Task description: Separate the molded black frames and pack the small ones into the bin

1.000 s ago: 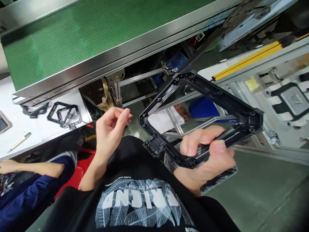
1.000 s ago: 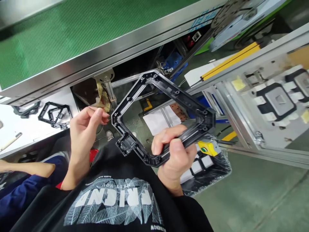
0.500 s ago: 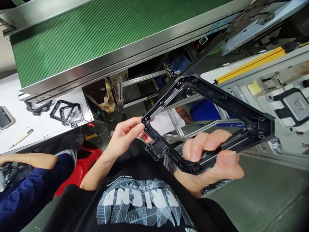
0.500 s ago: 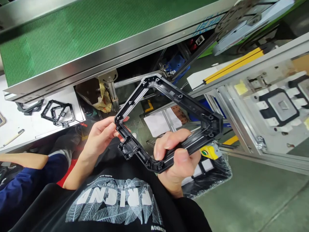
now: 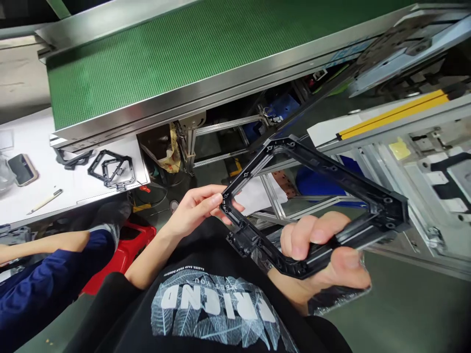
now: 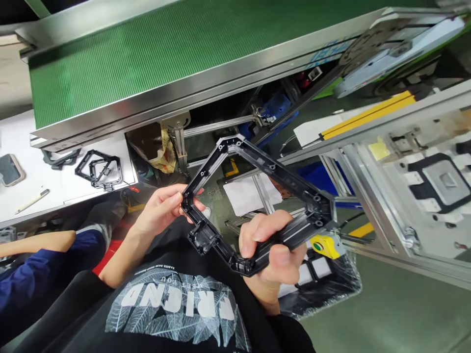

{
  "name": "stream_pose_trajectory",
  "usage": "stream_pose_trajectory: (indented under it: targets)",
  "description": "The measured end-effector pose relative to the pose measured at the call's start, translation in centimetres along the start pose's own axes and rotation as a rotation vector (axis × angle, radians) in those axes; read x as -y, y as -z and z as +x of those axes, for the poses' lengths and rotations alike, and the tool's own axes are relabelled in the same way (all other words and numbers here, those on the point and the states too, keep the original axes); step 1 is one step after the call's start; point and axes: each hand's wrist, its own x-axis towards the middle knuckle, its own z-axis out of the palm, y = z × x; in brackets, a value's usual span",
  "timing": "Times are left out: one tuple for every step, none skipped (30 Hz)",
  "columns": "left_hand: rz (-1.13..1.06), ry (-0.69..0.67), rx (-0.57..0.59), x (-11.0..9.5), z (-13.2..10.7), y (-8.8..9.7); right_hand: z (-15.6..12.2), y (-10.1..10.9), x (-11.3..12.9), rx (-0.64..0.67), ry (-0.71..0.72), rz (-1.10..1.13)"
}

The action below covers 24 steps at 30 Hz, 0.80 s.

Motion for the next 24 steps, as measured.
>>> stream_pose_trajectory:
  targets:
    - [-0.003,0.011,-0.001,0.0,-0.1,0.2,0.0,0.0,-0.1,-0.005,0.004,0.006]
    - [-0.003,0.020,-0.003,0.1,-0.2,0.3,0.0,0.1,-0.2,-0.012,0.006,0.011]
    - [-0.001,0.025,-0.002,0.1,-0.3,0.4,0.0,0.1,-0.2,0.002,0.007,0.018]
    - [0.000,0.023,0.004,0.1,-0.4,0.5,0.0,0.2,-0.2,0.036,0.014,0.028]
    - [0.002,0.018,0.014,0.2,-0.5,0.6,0.0,0.3,-0.2,0.079,0.028,0.039]
    - [0.002,0.014,0.025,0.3,-0.6,0.6,0.0,0.4,-0.2,0.121,0.046,0.047]
    - [0.002,0.010,0.036,0.3,-0.6,0.6,-0.1,0.4,-0.2,0.161,0.061,0.051]
    - [0.000,0.007,0.046,0.4,-0.7,0.6,-0.2,0.5,-0.2,0.193,0.070,0.051]
    - [-0.006,0.001,0.053,0.4,-0.7,0.7,-0.3,0.6,-0.1,0.213,0.074,0.049]
    - [-0.013,-0.006,0.059,0.4,-0.7,0.7,-0.5,0.6,-0.1,0.221,0.071,0.045]
    - [-0.021,-0.013,0.064,0.4,-0.8,0.7,-0.7,0.7,-0.2,0.228,0.072,0.050]
    - [-0.026,-0.017,0.067,0.4,-0.8,0.8,-0.9,0.7,-0.2,0.227,0.074,0.058]
    - [-0.027,-0.014,0.068,0.4,-0.8,0.8,-1.1,0.6,-0.2,0.223,0.089,0.072]
    - [-0.026,-0.002,0.069,0.4,-0.8,0.9,-1.2,0.5,-0.3,0.201,0.111,0.086]
    - [-0.026,0.015,0.061,0.4,-0.8,0.9,-1.3,0.4,-0.3,0.165,0.126,0.094]
    - [-0.027,0.033,0.043,0.4,-0.9,0.8,-1.3,0.2,-0.4,0.133,0.122,0.093]
    - [-0.031,0.041,0.011,0.5,-1.0,0.6,-1.2,0.0,-0.4,0.116,0.102,0.076]
    - [-0.040,0.035,-0.032,0.5,-1.0,0.4,-1.1,-0.2,-0.6,0.105,0.058,0.045]
    - [-0.050,0.013,-0.084,0.6,-1.0,0.2,-0.9,-0.4,-0.9,0.096,-0.012,0.003]
    - [-0.058,-0.014,-0.142,0.7,-1.0,-0.1,-0.6,-0.4,-1.3,0.089,-0.103,-0.042]
    - [-0.060,-0.039,-0.195,0.8,-0.8,-0.4,-0.1,-0.3,-1.9,0.084,-0.194,-0.084]
    - [-0.054,-0.049,-0.243,0.9,-0.6,-0.6,0.3,-0.1,-2.5,0.068,-0.277,-0.118]
    - [-0.042,-0.044,-0.288,1.0,-0.3,-0.8,0.8,0.3,-3.1,0.053,-0.344,-0.141]
    - [-0.027,-0.027,-0.325,1.0,0.0,-1.1,1.2,0.8,-3.8,0.055,-0.396,-0.162]
